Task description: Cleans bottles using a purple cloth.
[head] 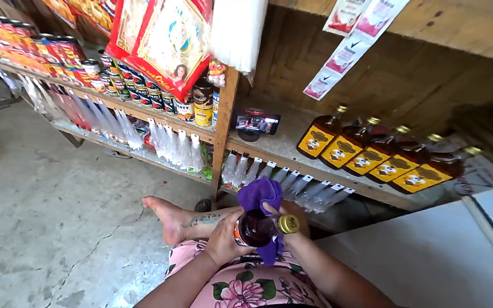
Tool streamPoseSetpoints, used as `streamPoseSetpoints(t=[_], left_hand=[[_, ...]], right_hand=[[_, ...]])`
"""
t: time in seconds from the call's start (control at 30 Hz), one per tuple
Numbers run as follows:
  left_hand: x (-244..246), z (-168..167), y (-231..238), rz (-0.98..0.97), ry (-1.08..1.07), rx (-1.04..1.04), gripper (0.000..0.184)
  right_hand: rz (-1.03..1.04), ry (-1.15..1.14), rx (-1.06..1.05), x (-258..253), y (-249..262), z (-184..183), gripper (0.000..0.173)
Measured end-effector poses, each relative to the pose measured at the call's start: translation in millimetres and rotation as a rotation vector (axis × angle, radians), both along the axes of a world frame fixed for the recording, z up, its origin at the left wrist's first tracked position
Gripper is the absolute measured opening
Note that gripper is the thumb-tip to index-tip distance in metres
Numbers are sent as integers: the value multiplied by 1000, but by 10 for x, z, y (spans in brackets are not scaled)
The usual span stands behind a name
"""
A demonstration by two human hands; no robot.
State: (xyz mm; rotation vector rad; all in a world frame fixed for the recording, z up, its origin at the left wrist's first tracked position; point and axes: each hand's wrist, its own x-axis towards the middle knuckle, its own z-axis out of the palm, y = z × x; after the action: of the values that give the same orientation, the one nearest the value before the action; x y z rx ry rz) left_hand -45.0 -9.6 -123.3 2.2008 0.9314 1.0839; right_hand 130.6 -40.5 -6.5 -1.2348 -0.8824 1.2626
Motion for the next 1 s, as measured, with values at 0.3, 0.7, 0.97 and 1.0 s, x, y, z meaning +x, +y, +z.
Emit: streamPoseSetpoints(t=[0.3,0.7,0.97,1.0], left_hand=[[17,145,-16,91,-46,-238,114],[7,164,-10,100,-36,-242,100],[20,157,0,103,15,-156,99],[21,162,-3,105,13,-160,99]], right_hand=[[397,2,255,359,-37,-324,22],[104,-331,402,-38,-30,-257,88],[50,-340,418,-64,64,-226,79],[49,-338,432,-62,69,-237,79]])
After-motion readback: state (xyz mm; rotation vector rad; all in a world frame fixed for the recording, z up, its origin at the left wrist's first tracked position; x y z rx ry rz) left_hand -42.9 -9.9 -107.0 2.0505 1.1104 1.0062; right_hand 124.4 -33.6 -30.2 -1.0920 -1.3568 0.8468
